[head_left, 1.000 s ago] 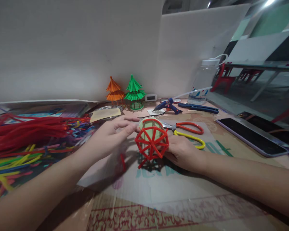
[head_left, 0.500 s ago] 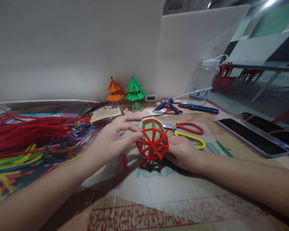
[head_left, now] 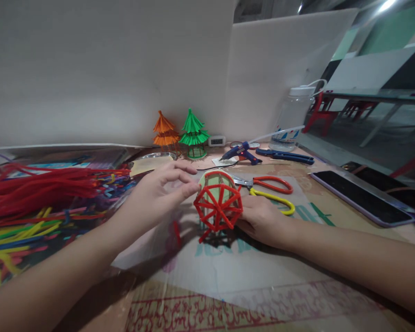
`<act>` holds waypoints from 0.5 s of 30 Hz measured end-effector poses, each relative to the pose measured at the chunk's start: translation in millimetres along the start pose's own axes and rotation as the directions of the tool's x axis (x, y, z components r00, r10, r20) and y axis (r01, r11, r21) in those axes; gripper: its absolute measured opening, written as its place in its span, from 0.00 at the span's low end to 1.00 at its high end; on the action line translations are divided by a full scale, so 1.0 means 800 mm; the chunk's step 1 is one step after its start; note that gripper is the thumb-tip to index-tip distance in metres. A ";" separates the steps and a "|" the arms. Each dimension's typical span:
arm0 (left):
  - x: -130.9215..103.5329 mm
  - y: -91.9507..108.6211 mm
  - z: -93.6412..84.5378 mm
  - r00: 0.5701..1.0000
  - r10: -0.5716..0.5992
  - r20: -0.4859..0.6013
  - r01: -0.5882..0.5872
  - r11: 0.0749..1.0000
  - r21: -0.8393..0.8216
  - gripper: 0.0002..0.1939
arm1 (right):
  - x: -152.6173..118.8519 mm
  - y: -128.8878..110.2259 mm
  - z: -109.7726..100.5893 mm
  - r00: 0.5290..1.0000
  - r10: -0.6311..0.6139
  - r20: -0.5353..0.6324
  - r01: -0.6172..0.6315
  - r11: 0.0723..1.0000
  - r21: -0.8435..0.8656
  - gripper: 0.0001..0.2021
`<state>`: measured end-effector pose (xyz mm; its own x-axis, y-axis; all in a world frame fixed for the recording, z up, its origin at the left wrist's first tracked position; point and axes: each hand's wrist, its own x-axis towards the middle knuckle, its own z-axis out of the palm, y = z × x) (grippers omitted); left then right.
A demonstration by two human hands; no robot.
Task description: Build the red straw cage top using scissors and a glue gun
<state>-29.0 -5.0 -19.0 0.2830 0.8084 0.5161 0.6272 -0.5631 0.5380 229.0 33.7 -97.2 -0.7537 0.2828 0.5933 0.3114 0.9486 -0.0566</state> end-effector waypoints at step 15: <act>0.005 0.000 0.013 0.928 -0.137 0.348 0.238 0.934 -0.266 0.14 | 0.000 0.001 0.003 1.000 0.001 0.000 -0.001 0.998 0.061 0.11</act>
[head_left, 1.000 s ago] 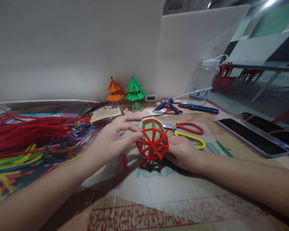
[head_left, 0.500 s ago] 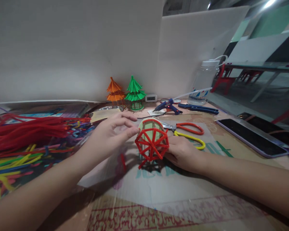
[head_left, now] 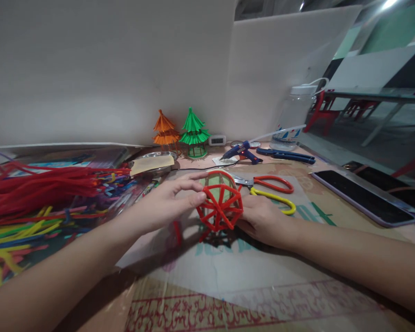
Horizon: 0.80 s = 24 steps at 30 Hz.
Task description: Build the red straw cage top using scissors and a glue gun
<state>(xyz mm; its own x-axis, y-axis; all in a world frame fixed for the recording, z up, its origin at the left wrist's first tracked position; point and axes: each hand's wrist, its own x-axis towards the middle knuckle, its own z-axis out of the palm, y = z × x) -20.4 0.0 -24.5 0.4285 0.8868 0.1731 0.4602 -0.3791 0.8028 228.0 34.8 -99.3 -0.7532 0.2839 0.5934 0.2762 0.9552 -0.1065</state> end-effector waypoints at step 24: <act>-0.003 -0.004 -0.003 1.000 0.026 0.015 -0.026 1.000 -0.005 0.18 | -0.001 0.001 -0.001 0.999 0.004 0.039 -0.004 1.000 0.004 0.11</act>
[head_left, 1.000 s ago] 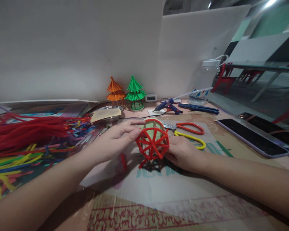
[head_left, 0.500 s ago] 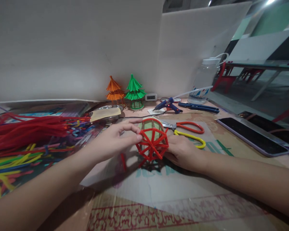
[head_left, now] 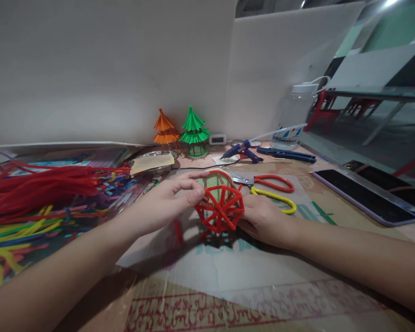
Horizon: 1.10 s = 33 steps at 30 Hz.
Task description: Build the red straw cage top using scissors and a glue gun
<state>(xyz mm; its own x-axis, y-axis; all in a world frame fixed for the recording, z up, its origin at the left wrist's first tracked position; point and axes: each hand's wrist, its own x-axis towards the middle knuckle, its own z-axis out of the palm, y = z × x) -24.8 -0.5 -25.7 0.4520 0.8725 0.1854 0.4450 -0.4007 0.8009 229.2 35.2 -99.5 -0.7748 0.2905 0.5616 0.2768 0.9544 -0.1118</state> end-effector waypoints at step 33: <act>-0.011 0.015 -0.016 0.924 0.269 -0.271 -0.130 0.889 0.438 0.10 | 0.000 0.000 -0.001 0.999 0.042 0.004 -0.042 0.999 0.004 0.12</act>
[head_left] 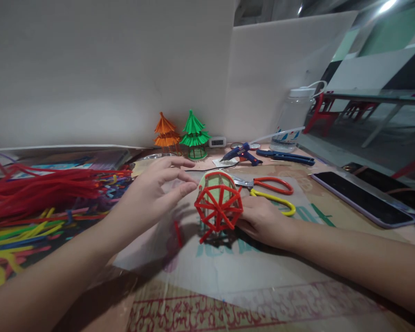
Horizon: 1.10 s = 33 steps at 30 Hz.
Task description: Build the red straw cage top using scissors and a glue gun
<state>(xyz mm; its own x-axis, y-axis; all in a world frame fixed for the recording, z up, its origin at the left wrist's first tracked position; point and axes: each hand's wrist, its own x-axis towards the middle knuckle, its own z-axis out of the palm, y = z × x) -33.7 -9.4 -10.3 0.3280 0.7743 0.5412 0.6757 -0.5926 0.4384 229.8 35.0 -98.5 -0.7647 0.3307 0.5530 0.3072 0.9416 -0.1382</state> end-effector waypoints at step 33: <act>0.000 0.011 0.002 0.979 -0.110 0.169 0.131 0.985 -0.114 0.12 | 0.005 -0.006 -0.004 0.996 -0.092 -0.017 0.091 0.995 -0.045 0.13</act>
<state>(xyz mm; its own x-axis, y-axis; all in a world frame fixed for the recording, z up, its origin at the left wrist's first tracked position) -26.5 -14.4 -7.8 0.3583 0.8612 0.3605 0.6328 -0.5080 0.5844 226.7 31.9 -92.9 -0.7802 0.2414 0.5771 0.2614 0.9640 -0.0499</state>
